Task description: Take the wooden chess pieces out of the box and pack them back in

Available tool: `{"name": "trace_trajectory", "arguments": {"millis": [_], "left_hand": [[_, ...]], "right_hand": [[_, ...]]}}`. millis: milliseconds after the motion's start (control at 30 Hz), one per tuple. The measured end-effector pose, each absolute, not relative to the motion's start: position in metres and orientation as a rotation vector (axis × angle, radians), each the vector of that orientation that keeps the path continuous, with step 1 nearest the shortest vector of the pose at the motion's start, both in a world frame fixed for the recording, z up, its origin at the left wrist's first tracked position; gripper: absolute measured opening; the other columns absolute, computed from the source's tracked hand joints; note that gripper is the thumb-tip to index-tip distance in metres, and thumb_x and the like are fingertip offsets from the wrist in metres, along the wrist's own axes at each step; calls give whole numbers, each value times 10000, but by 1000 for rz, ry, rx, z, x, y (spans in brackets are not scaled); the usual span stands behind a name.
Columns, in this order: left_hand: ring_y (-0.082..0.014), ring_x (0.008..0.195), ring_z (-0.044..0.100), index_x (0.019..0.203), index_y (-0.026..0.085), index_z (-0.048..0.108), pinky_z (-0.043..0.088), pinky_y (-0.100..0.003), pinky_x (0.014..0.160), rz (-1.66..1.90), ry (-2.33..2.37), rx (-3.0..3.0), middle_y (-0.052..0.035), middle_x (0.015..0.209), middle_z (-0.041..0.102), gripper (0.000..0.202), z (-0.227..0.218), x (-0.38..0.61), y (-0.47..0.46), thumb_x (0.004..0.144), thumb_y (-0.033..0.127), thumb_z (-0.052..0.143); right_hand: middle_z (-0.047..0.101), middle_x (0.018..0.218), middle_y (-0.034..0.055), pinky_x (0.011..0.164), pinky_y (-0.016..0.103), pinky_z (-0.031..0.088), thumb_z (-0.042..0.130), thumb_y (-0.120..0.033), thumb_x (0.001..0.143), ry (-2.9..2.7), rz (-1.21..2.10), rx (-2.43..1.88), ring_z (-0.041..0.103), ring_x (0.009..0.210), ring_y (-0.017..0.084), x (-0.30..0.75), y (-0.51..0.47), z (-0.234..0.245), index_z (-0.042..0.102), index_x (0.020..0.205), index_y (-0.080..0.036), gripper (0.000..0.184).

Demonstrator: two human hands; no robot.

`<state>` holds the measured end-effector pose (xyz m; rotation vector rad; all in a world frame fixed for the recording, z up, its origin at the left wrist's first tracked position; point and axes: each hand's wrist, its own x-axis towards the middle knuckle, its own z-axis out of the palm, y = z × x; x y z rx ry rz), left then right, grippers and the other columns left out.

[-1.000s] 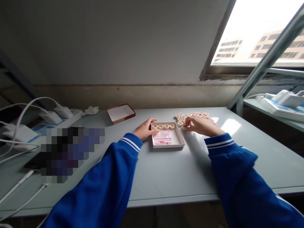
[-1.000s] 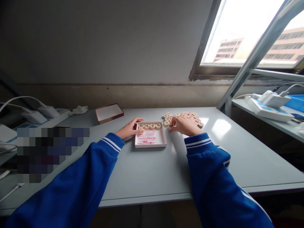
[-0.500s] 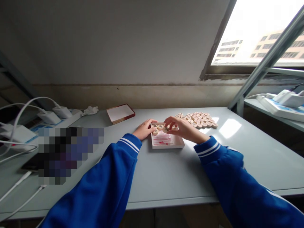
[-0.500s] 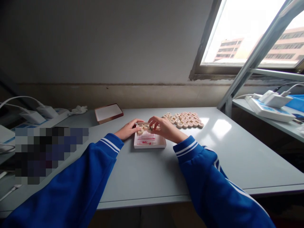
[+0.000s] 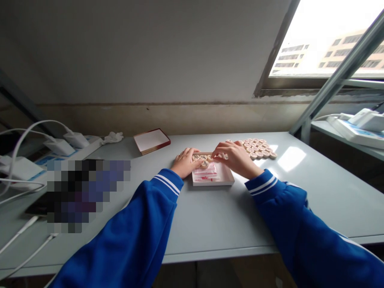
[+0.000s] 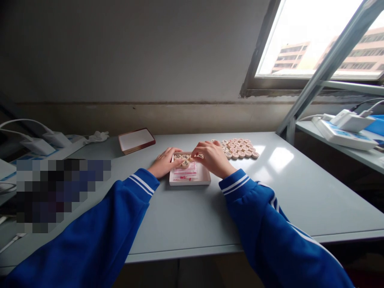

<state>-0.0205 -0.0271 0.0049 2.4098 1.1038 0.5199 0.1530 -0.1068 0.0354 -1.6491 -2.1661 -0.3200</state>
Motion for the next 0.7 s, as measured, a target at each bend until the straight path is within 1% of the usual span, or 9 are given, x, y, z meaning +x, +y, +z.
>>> {"name": "trace_trajectory", "arguments": {"millis": [100,200,233,367,433,567,633,700], "left_hand": [[-218,1052,458,1048,215,476,348,-369,918,517,1151,2453,-50,1095,496,332,6,-20,-29,799,418,390],[-199,1020,481,1017,220,491,362,-337,905,519,1164,2434,-41,1066,502,327,6,-20,-27,817,429,337],[-198,1020,481,1013,223,490,364,-332,903,515,1168,2430,-39,1064,502,326,6,-20,-27,811,435,347],[-216,1047,460,1019,219,467,360,-353,907,488,1218,2426,-44,1081,492,344,9,-20,-30,750,433,455],[-224,1059,450,1013,209,457,357,-364,908,480,1244,2423,-50,1086,486,355,10,-19,-32,731,422,485],[-221,1058,452,1004,207,451,362,-352,902,473,1253,2408,-50,1078,489,375,13,-19,-35,709,430,512],[-218,1057,452,1003,214,453,358,-348,905,463,1254,2402,-46,1087,488,387,14,-19,-35,692,430,532],[-218,1059,450,1003,221,458,355,-347,908,453,1253,2400,-42,1093,491,395,14,-19,-35,679,428,548]], "right_hand": [[599,907,54,694,327,269,510,-305,791,-1993,-465,-1892,520,834,210,178,-108,36,589,876,-210,150],[600,946,73,697,342,283,592,-348,717,-2037,-453,-2061,519,851,243,200,-108,29,558,971,-209,292],[603,948,68,708,350,286,600,-356,708,-2080,-430,-2078,515,866,251,204,-108,26,556,977,-220,305],[609,953,42,741,375,288,560,-361,743,-2140,-407,-2060,506,885,251,204,-107,21,568,953,-256,236],[610,940,49,741,377,293,562,-361,740,-2139,-420,-2072,505,876,251,202,-106,22,578,932,-247,224],[602,935,67,726,366,302,571,-366,730,-2134,-459,-2096,499,878,254,201,-106,23,588,907,-225,227],[598,924,65,715,356,302,552,-386,740,-2147,-461,-2056,501,860,243,203,-107,25,596,868,-221,213],[597,904,57,699,342,301,541,-402,743,-2181,-424,-2010,507,830,227,205,-108,27,609,790,-224,196]]}}
